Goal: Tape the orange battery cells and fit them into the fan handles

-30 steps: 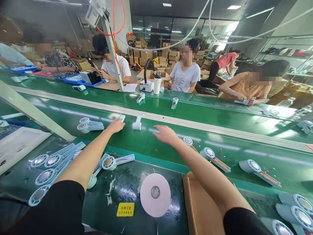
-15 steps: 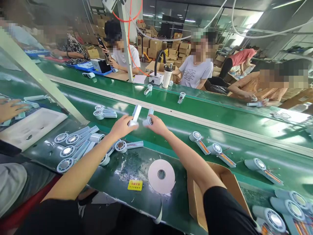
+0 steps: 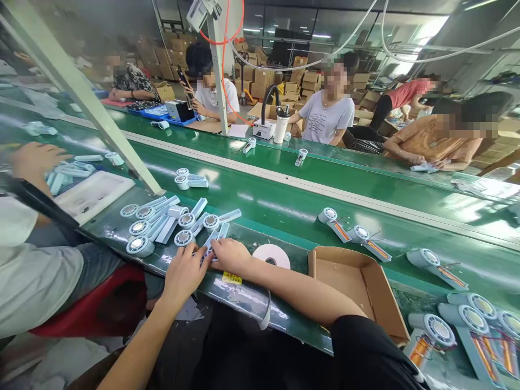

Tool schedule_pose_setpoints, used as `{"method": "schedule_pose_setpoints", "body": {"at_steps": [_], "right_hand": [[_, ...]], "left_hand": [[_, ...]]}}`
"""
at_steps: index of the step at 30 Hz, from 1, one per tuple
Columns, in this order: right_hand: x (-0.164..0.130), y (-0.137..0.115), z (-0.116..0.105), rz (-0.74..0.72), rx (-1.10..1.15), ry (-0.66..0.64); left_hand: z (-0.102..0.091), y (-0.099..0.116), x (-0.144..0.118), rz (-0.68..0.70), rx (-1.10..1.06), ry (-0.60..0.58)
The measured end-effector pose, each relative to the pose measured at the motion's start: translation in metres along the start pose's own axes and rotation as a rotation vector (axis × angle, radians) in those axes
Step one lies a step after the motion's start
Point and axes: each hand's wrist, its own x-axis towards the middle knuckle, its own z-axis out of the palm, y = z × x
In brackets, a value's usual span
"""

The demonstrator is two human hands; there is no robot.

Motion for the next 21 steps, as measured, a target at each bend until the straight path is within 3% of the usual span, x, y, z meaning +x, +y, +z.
{"method": "schedule_pose_setpoints", "body": {"at_steps": [4, 7, 10, 15, 18, 21], "right_hand": [[0.008, -0.004, -0.004, -0.033, 0.027, 0.015], [-0.003, 0.016, -0.019, -0.03, 0.093, 0.044], [-0.02, 0.051, -0.042, 0.02, 0.156, 0.06], [-0.058, 0.115, -0.065, 0.063, 0.216, 0.121], [-0.107, 0.151, -0.058, 0.143, 0.245, 0.282], [-0.176, 0.175, -0.042, 0.304, 0.243, 0.452]], "left_hand": [[0.005, -0.017, -0.004, -0.055, -0.126, 0.104], [-0.003, -0.034, 0.015, -0.011, -0.242, 0.182], [-0.025, -0.055, 0.079, -0.025, -0.202, 0.098], [-0.05, -0.103, 0.237, -0.149, -0.066, -0.112], [-0.039, -0.128, 0.301, -0.103, -0.082, -0.211], [-0.009, -0.135, 0.326, -0.061, -0.106, -0.248]]}}
